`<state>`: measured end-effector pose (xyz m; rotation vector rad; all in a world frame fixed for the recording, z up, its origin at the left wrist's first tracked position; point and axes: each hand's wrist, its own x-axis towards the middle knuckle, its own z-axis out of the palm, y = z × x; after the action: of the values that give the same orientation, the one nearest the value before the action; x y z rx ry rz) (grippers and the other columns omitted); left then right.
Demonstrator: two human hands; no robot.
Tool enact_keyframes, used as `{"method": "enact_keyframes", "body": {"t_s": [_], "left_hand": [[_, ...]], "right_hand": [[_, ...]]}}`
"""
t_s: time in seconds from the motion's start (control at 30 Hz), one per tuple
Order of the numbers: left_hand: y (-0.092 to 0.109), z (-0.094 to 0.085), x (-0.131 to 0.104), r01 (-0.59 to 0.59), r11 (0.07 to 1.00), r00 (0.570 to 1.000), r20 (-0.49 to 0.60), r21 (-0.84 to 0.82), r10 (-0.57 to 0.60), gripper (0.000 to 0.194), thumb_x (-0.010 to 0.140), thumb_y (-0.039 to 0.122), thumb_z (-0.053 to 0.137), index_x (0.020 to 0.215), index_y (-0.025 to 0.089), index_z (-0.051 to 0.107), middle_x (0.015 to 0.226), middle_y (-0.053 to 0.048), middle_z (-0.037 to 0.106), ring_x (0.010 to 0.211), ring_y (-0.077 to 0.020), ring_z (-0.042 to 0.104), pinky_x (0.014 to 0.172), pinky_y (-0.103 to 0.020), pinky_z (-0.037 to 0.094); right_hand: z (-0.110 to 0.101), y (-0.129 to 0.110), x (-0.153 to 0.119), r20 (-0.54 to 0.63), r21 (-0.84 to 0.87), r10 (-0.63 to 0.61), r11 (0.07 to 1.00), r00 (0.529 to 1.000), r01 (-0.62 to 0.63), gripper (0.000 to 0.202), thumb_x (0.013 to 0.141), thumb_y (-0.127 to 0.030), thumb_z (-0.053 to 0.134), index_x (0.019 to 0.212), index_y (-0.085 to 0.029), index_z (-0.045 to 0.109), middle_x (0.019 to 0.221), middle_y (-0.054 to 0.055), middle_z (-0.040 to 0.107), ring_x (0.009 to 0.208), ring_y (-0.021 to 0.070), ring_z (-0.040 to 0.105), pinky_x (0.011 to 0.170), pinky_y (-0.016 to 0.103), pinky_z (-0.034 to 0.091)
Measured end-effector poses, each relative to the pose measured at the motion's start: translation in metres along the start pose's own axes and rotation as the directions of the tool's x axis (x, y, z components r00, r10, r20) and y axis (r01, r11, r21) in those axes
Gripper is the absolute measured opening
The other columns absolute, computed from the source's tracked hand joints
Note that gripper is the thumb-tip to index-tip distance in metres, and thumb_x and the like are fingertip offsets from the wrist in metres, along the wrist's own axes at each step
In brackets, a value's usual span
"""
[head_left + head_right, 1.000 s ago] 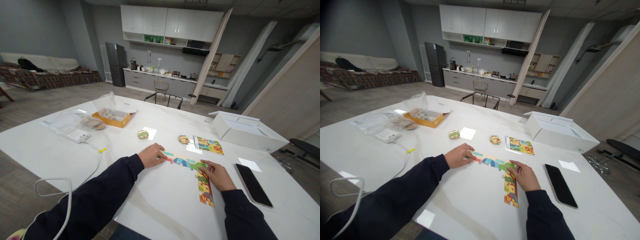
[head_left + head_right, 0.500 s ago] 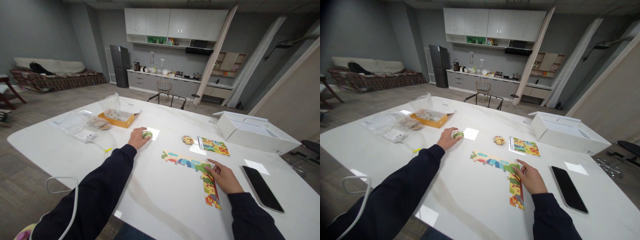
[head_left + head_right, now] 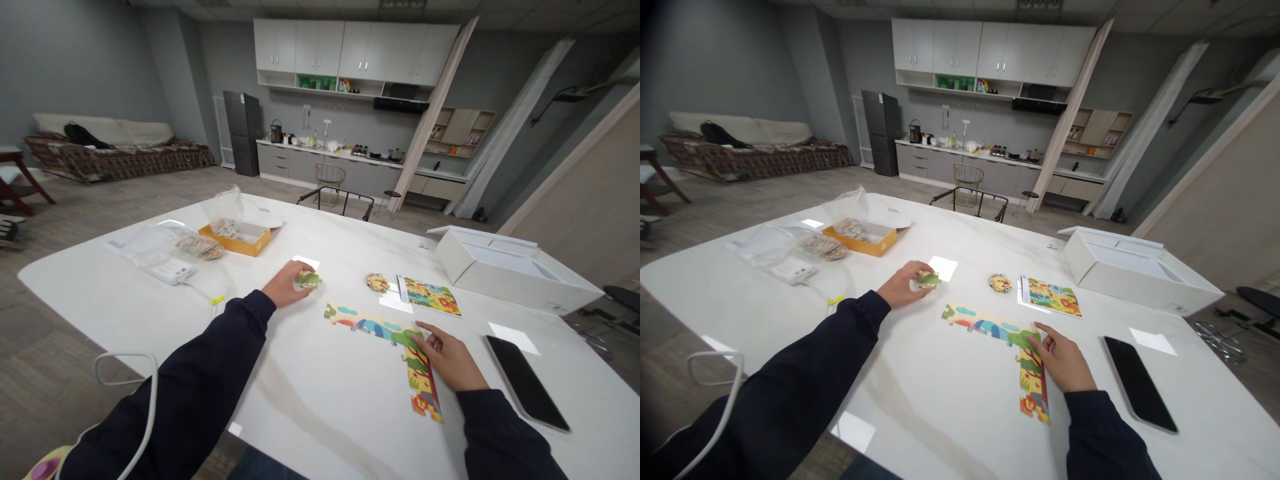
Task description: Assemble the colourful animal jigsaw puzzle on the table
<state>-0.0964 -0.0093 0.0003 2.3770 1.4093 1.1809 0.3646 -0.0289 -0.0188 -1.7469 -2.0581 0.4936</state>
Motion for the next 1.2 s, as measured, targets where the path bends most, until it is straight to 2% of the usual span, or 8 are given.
{"method": "enact_keyframes", "body": {"t_s": [0.1, 0.17, 0.37, 0.77, 1.0, 1.2], "left_hand": [[0.016, 0.006, -0.009, -0.11, 0.983, 0.967, 0.211, -0.146, 0.14, 0.031, 0.082, 0.028, 0.076, 0.112, 0.024, 0.07, 0.114, -0.007, 0.07, 0.107, -0.0234, 0.065, 0.103, -0.038, 0.051], [0.02, 0.012, -0.015, -0.093, 0.984, 0.957, 0.258, -0.152, 0.13, 0.03, 0.081, 0.026, 0.078, 0.11, 0.024, 0.074, 0.114, -0.008, 0.069, 0.107, -0.0236, 0.066, 0.102, -0.038, 0.051], [0.016, 0.021, -0.02, -0.026, 0.997, 0.956, 0.291, -0.074, 0.046, 0.026, 0.083, 0.024, 0.077, 0.108, 0.028, 0.08, 0.12, -0.007, 0.065, 0.111, -0.0236, 0.064, 0.107, -0.038, 0.05], [0.024, 0.015, -0.015, -0.032, 0.998, 0.938, 0.342, -0.056, 0.05, 0.022, 0.084, 0.024, 0.076, 0.104, 0.03, 0.082, 0.12, -0.008, 0.07, 0.112, -0.0255, 0.066, 0.105, -0.038, 0.051], [0.028, 0.014, -0.014, -0.026, 0.999, 0.944, 0.327, -0.047, 0.04, 0.02, 0.085, 0.028, 0.075, 0.103, 0.03, 0.083, 0.117, -0.009, 0.071, 0.108, -0.0258, 0.067, 0.103, -0.038, 0.052], [0.032, 0.012, -0.013, -0.064, 0.998, 0.932, 0.355, -0.02, 0.067, 0.022, 0.087, 0.026, 0.072, 0.106, 0.03, 0.082, 0.117, -0.009, 0.071, 0.107, -0.0262, 0.066, 0.101, -0.039, 0.053]], "right_hand": [[0.0, -0.001, -0.001, 0.003, 0.004, -0.004, 1.0, 1.0, 0.003, 0.065, 0.089, -0.068, 0.054, 0.132, -0.021, 0.068, 0.072, 0.0, 0.066, 0.062, 0.0194, 0.058, 0.066, 0.032, 0.045], [0.0, -0.002, -0.001, 0.001, 0.005, -0.002, 1.0, 1.0, 0.002, 0.065, 0.089, -0.068, 0.054, 0.132, -0.021, 0.069, 0.072, 0.001, 0.066, 0.062, 0.0197, 0.058, 0.066, 0.032, 0.045], [-0.002, -0.005, -0.001, -0.004, 0.01, -0.009, 1.0, 1.0, 0.009, 0.067, 0.088, -0.071, 0.054, 0.13, -0.021, 0.07, 0.071, 0.001, 0.066, 0.063, 0.0208, 0.06, 0.066, 0.032, 0.046], [-0.002, -0.004, -0.001, -0.01, -0.026, -0.012, 1.0, 1.0, 0.012, 0.069, 0.084, -0.074, 0.057, 0.127, -0.022, 0.072, 0.07, 0.001, 0.065, 0.062, 0.0205, 0.058, 0.064, 0.033, 0.046], [-0.001, -0.001, -0.001, 0.016, -0.024, -0.006, 1.0, 1.0, 0.006, 0.067, 0.085, -0.07, 0.058, 0.13, -0.021, 0.069, 0.072, 0.002, 0.065, 0.064, 0.0211, 0.058, 0.066, 0.033, 0.046], [-0.001, -0.003, -0.001, 0.006, -0.03, 0.002, 1.0, 1.0, -0.002, 0.066, 0.084, -0.071, 0.058, 0.128, -0.022, 0.071, 0.071, 0.001, 0.064, 0.063, 0.0206, 0.058, 0.066, 0.033, 0.045]]}}
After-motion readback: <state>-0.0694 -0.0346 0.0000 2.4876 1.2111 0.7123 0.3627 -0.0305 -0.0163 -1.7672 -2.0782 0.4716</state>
